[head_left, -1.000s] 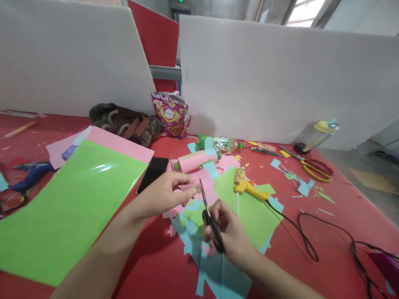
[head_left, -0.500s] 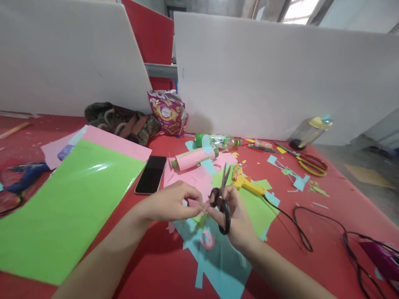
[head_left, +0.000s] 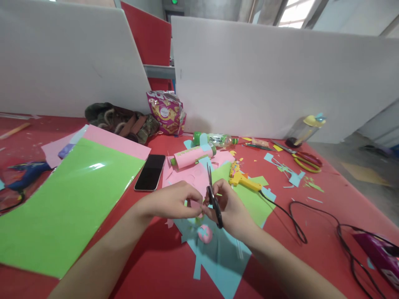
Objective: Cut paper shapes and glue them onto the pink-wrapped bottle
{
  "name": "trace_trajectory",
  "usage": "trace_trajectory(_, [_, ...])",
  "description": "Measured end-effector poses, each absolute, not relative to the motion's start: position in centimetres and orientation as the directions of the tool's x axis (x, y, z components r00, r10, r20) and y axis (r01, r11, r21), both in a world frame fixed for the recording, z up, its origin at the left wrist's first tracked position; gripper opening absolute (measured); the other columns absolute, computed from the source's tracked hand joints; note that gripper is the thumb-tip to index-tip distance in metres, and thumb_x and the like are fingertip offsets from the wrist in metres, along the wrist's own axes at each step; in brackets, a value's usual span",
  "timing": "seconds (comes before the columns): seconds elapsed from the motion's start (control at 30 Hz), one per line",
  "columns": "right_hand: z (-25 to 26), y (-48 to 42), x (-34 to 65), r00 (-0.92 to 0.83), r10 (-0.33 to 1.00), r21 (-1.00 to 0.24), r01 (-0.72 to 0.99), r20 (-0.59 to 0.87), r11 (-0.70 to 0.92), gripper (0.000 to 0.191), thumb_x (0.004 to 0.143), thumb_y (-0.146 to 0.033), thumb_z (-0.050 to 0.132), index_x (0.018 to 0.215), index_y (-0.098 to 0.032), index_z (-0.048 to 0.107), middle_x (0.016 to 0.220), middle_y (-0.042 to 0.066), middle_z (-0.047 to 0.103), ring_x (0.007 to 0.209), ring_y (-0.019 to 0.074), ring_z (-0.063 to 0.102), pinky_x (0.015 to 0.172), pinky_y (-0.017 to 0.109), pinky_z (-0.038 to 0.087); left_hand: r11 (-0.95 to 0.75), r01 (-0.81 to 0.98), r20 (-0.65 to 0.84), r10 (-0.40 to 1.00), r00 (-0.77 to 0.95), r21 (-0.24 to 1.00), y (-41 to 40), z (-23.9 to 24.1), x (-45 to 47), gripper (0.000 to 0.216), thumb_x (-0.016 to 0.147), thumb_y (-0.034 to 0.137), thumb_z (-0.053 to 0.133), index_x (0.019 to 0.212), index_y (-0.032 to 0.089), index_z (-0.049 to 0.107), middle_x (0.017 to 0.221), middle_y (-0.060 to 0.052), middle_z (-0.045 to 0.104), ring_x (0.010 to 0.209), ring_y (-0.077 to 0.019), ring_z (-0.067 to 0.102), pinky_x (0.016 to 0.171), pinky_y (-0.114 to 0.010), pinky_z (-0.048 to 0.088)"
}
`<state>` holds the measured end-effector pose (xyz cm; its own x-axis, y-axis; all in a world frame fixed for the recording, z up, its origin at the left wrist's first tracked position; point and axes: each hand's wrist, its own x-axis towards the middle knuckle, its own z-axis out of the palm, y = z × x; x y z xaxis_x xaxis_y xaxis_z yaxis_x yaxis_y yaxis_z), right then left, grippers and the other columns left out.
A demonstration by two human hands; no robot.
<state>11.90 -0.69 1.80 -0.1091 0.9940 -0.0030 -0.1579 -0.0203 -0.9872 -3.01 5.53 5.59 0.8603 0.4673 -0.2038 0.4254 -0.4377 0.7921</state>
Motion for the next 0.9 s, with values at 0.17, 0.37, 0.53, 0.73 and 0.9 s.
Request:
trace_trajectory(0.17, [2.3,-0.6,11.6,0.029,1.000,-0.967,-0.256,0.008,0.016,0.041,0.055,-0.011,0.069,0.069,-0.022,0.033,0.065,-0.008,0.044,0.057,0.0075,0.044,0.054,0.020,0.037,-0.434,0.447,-0.162,0.551,0.818,0.782,5.6,6.2,-3.1,0.016,0.070,0.016,0.042,0.057,0.014,0.051,0.052,0.004,0.046,0.049,-0.0068,0.040,0.046,-0.016,0.030])
trace_trajectory(0.37, [2.7,-0.8,11.5,0.209,0.977,-0.933,-0.341,0.046,0.117,0.037,0.058,-0.014,0.066,0.071,-0.022,0.032,0.067,-0.007,0.048,0.059,0.0080,0.047,0.056,0.021,0.038,-0.358,0.431,-0.121,0.637,0.762,0.828,5.3,6.2,-2.9,0.013,0.073,0.019,0.040,0.068,0.015,0.051,0.061,0.002,0.050,0.056,-0.0087,0.047,0.051,-0.018,0.036])
trace_trajectory(0.53, [2.3,-0.8,11.4,0.282,0.959,-0.925,-0.352,0.039,0.141,0.034,0.060,-0.015,0.063,0.073,-0.023,0.033,0.070,-0.006,0.048,0.059,0.0080,0.047,0.056,0.021,0.039,-0.390,0.359,-0.053,0.612,0.789,0.848,4.5,5.2,-1.7,0.006,0.073,0.021,0.046,0.072,0.015,0.049,0.065,0.002,0.053,0.062,-0.0098,0.051,0.055,-0.018,0.038])
trace_trajectory(0.73, [1.9,-0.7,11.4,0.337,0.938,-0.915,-0.345,0.084,0.207,0.031,0.062,-0.014,0.063,0.073,-0.022,0.036,0.071,-0.006,0.047,0.061,0.0073,0.045,0.056,0.019,0.038,-0.326,0.323,-0.015,0.683,0.730,0.888,3.8,4.4,-0.6,0.021,0.080,0.030,0.041,0.070,0.015,0.051,0.062,0.000,0.057,0.057,-0.0096,0.052,0.053,-0.019,0.038])
trace_trajectory(0.9, [2.0,-1.0,11.3,0.334,0.935,-0.923,-0.311,0.118,0.227,0.026,0.064,-0.013,0.062,0.074,-0.022,0.039,0.072,-0.006,0.047,0.064,0.0074,0.046,0.059,0.020,0.039,-0.308,0.292,0.001,0.690,0.724,0.905,3.5,4.7,-0.6,0.024,0.081,0.029,0.039,0.065,0.014,0.049,0.059,0.000,0.055,0.054,-0.0081,0.049,0.050,-0.018,0.035])
